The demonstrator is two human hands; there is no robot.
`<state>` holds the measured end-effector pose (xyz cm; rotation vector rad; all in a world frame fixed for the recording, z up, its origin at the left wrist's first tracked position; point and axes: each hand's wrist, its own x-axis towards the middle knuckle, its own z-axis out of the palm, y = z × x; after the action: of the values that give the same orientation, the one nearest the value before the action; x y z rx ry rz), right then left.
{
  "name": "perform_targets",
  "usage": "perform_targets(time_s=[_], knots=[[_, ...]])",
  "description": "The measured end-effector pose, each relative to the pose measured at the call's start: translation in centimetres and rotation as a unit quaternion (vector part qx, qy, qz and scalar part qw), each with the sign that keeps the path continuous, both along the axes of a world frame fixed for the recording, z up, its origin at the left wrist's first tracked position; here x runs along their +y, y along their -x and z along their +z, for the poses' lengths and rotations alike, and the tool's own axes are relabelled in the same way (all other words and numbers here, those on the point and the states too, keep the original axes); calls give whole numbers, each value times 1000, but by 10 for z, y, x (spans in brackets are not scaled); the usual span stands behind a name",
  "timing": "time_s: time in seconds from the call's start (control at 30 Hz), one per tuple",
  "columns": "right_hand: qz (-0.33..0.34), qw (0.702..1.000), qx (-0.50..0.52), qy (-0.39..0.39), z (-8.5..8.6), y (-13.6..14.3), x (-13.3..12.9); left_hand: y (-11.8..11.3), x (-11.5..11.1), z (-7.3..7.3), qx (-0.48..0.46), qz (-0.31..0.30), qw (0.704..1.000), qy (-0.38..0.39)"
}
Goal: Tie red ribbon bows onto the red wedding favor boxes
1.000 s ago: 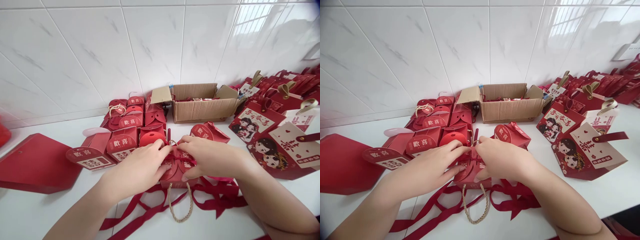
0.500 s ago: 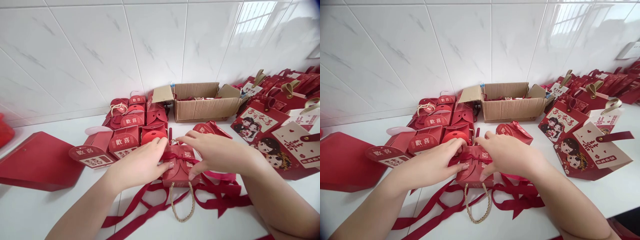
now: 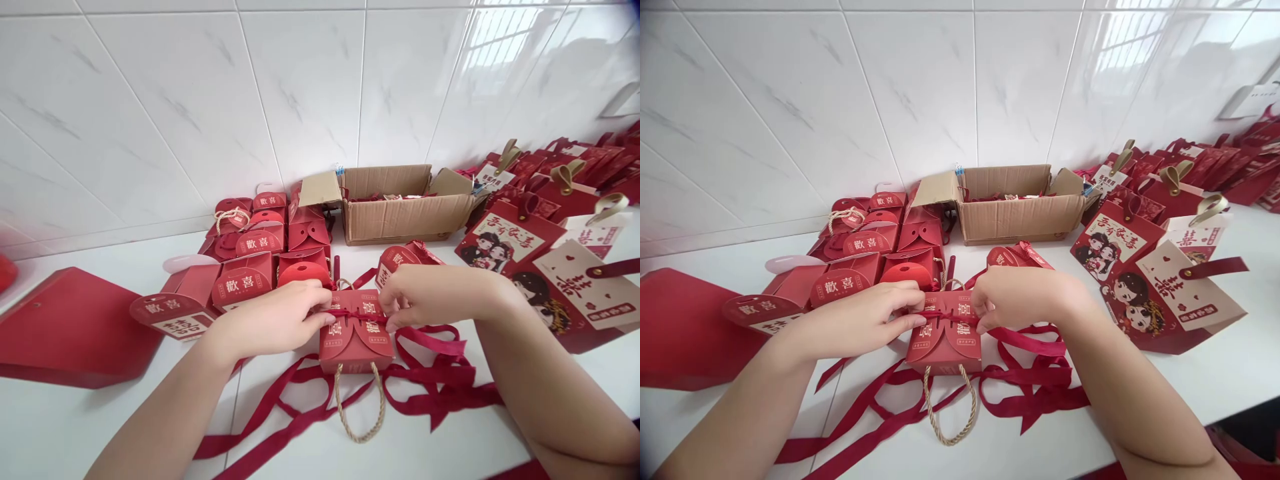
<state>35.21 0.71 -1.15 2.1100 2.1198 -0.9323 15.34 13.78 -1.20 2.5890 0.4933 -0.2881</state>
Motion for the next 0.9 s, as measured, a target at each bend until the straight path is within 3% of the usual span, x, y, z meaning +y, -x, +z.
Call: perform_targets(time_s=[0.27, 0.5, 0.73, 0.9], knots=[[1, 999, 31, 35, -10, -13, 7, 1, 6, -3, -8, -23, 1000, -12], [20, 998, 57, 12, -3, -12, 9, 0, 6, 0, 8, 12, 1000, 13], [-1, 1000, 13, -5, 1, -15, 8, 2, 7, 2, 20, 58, 998, 29], [4, 998, 63, -4, 11, -19, -4, 10, 10, 14, 35, 59, 998, 5]])
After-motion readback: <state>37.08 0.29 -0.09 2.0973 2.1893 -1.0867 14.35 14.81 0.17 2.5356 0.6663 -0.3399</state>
